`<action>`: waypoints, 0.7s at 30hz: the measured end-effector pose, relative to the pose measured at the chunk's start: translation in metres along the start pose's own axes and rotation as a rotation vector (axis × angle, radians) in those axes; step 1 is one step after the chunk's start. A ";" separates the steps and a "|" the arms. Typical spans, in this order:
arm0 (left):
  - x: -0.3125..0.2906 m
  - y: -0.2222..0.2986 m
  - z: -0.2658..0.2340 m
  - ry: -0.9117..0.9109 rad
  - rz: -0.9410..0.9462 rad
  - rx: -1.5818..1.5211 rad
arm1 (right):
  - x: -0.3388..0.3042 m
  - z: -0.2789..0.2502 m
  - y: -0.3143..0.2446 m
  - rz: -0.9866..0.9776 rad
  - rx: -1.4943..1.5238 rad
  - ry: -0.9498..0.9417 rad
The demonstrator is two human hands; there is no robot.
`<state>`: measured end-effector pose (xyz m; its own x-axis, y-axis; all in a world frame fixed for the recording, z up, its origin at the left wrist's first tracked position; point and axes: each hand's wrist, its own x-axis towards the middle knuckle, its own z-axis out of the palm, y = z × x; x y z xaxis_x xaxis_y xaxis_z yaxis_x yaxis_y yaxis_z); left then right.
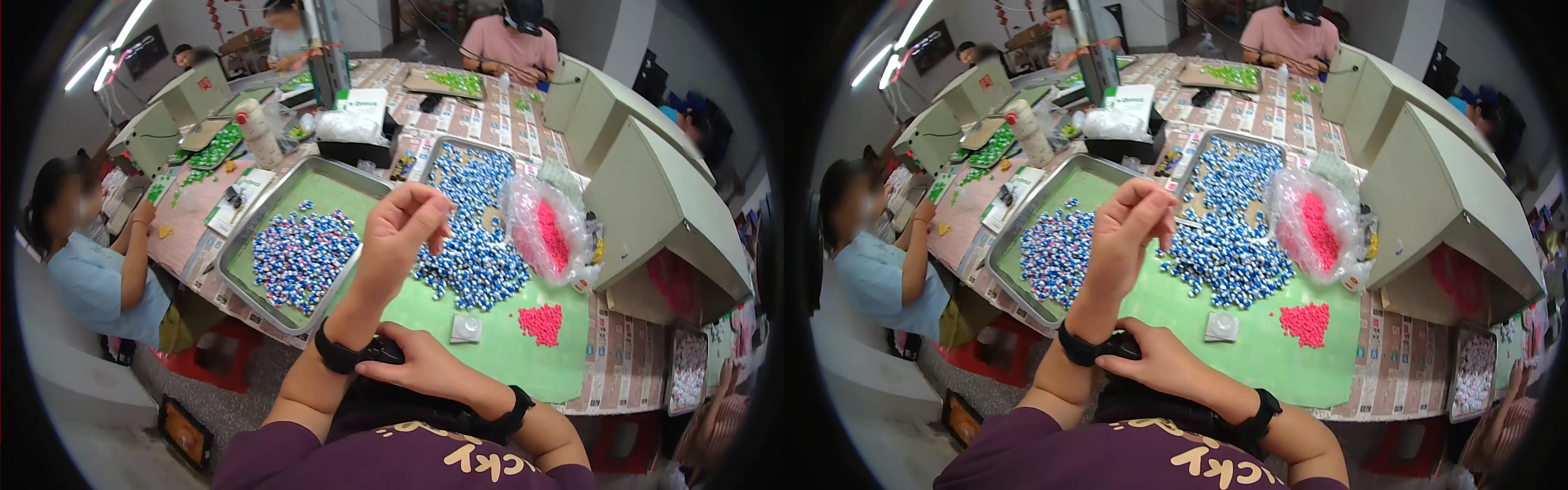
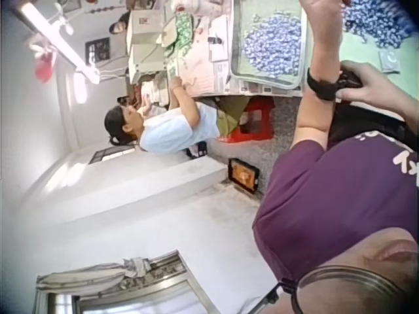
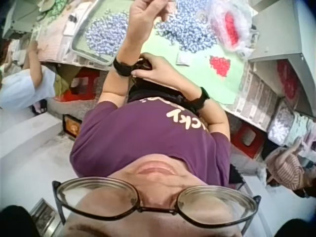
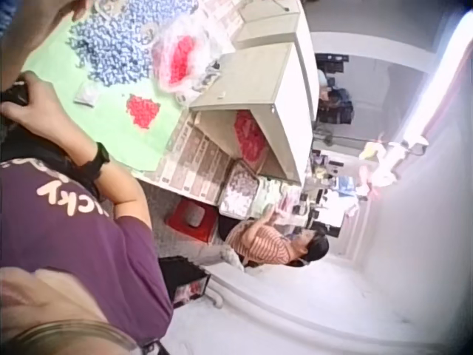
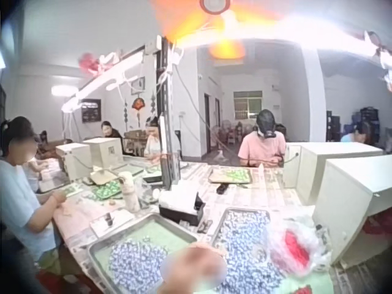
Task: The person sits at a table and assembles small blue and white capsule-shaped candies by inserting pink cylindrical pieces into them. They pick up a capsule from a tray, insert a pink piece, and place the finished item into a separate tray. The process is repeated continuously throughout the clip.
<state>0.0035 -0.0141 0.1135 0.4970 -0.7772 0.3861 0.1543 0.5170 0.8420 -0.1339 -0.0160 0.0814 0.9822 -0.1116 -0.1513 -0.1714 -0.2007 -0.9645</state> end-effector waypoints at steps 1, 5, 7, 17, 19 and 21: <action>-0.001 0.000 0.001 -0.008 -0.026 -0.038 | -0.003 -0.002 -0.001 0.012 -0.029 -0.008; -0.011 -0.015 -0.010 -0.045 -0.128 0.231 | -0.022 -0.021 0.014 -0.106 -0.118 0.121; -0.017 -0.034 -0.027 -0.077 -0.170 0.410 | -0.042 -0.048 0.018 -0.137 -0.163 0.271; -0.053 -0.096 -0.038 -0.181 -0.423 0.885 | -0.105 -0.145 0.066 0.086 -0.098 0.798; -0.052 -0.098 -0.033 -0.182 -0.376 1.044 | -0.101 -0.148 0.071 0.172 -0.193 0.733; -0.052 -0.101 -0.030 -0.213 -0.367 1.082 | -0.094 -0.147 0.080 0.273 -0.245 0.612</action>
<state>-0.0121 -0.0144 -0.0028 0.4039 -0.9146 0.0212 -0.6020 -0.2483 0.7589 -0.2509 -0.1643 0.0503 0.6944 -0.7011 -0.1623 -0.4875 -0.2924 -0.8227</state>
